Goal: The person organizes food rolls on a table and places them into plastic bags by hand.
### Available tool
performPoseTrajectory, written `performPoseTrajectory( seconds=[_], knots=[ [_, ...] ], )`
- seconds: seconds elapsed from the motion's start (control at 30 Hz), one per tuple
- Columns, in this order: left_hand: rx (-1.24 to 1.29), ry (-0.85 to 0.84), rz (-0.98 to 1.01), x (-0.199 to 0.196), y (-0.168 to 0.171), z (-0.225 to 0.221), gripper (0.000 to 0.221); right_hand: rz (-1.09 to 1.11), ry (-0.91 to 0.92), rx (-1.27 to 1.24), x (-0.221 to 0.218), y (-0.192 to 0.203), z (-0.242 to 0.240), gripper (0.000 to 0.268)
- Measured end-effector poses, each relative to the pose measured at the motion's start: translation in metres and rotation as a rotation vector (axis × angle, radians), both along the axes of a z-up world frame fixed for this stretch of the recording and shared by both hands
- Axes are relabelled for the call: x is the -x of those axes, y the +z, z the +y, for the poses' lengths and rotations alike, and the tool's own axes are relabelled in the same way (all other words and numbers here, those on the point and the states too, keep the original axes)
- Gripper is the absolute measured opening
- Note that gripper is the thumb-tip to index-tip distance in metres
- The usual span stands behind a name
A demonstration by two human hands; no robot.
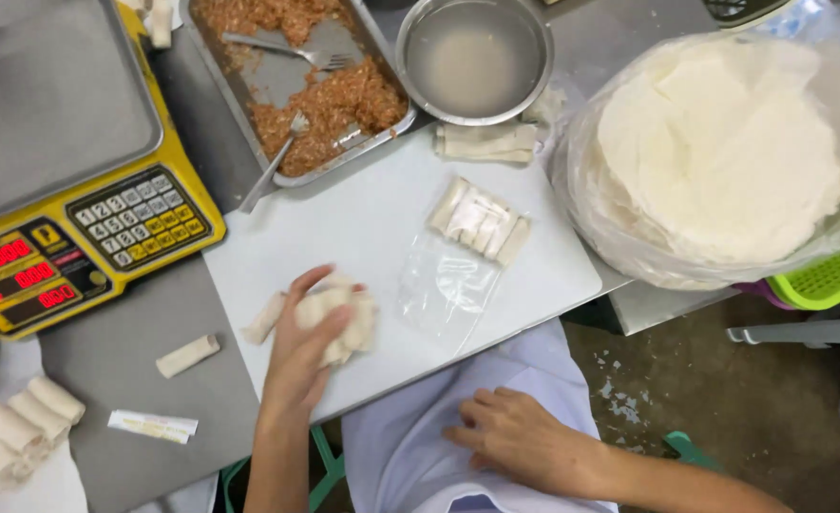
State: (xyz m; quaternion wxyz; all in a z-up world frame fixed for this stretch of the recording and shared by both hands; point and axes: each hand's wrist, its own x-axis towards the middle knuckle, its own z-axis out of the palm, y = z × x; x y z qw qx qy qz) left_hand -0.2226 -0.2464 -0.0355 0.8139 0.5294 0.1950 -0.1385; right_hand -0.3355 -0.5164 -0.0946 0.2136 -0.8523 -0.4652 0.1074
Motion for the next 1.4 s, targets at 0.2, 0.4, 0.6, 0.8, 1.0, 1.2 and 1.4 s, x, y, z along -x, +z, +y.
performPoseTrajectory(
  seconds=[0.2, 0.4, 0.6, 0.8, 1.0, 1.2, 1.4],
  knots=[
    [-1.079, -0.9, -0.089, -0.062, 0.049, -0.043, 0.077, 0.364, 0.143, 0.081, -0.024, 0.048, -0.005, 0.044],
    [-1.189, -0.873, -0.275, -0.076, 0.018, -0.025, 0.097, 0.121, -0.195, -0.086, -0.077, 0.09, -0.014, 0.038],
    [-1.017, -0.598, -0.206, -0.066, 0.018, 0.014, 0.062, -0.17, -0.369, -0.298, -0.132, 0.065, 0.027, 0.033],
    [-0.882, -0.499, -0.243, -0.061, 0.01, 0.025, 0.038, -0.394, -0.207, -0.212, -0.165, 0.02, 0.079, 0.042],
    [-0.537, -0.444, -0.177, -0.063, -0.016, 0.039, 0.041, -0.317, -0.208, -0.267, -0.173, 0.013, 0.075, 0.029],
    [-0.2, -0.415, -0.093, -0.062, -0.031, 0.046, 0.044, 0.731, -0.509, -0.983, -0.176, 0.022, 0.052, 0.028],
    [-0.667, -0.285, -0.378, -0.051, -0.043, 0.035, 0.038, 1.329, -0.692, -1.207, -0.158, 0.043, 0.027, 0.049]
  ],
)
